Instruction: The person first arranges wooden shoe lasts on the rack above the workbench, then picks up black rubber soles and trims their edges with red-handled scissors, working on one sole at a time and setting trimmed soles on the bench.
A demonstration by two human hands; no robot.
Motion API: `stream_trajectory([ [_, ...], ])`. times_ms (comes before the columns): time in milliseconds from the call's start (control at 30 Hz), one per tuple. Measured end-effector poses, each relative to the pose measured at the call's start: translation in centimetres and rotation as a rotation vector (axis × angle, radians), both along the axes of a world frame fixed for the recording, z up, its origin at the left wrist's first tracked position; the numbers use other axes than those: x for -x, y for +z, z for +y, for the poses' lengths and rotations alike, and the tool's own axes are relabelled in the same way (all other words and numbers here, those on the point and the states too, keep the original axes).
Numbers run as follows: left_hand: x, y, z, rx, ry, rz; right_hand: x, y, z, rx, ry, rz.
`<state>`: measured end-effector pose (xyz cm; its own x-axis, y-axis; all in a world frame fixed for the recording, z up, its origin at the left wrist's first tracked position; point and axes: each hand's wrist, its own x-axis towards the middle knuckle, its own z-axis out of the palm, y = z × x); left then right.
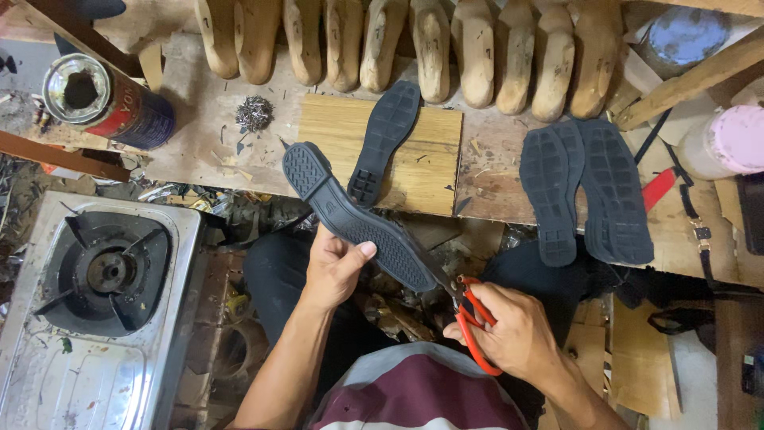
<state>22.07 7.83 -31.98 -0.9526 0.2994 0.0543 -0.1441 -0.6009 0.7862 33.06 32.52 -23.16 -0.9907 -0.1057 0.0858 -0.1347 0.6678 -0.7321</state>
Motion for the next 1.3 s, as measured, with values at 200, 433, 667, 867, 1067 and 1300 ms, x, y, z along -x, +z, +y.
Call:
stream_trajectory([
  [200, 0.0, 0.3, 0.2, 0.047, -0.046, -0.002, 0.3, 0.6, -0.3, -0.066, -0.007, -0.007],
  [433, 0.4, -0.5, -0.8, 0.060, -0.097, 0.009, -0.3, -0.3, 0.3, 0.101, 0.034, -0.025],
  [667, 1.2, 0.0, -1.5, 0.066, -0.070, -0.006, -0.4, -0.5, 0.3, 0.103, -0.020, -0.136],
  [867, 0.5, 0.9, -0.4, 0.074, -0.054, 0.041, 0.3, 0.4, -0.5, -0.032, -0.012, -0.025],
  [1067, 0.3, 0.7, -0.5, 0.099, -0.114, 0.036, 0.5, 0.2, -0.4, -0.061, -0.021, -0.017],
  [1300, 0.7, 0.4, -1.5, 0.169, -0.173, 0.050, -0.1, -0.6, 0.8, -0.075, 0.031, -0.045],
])
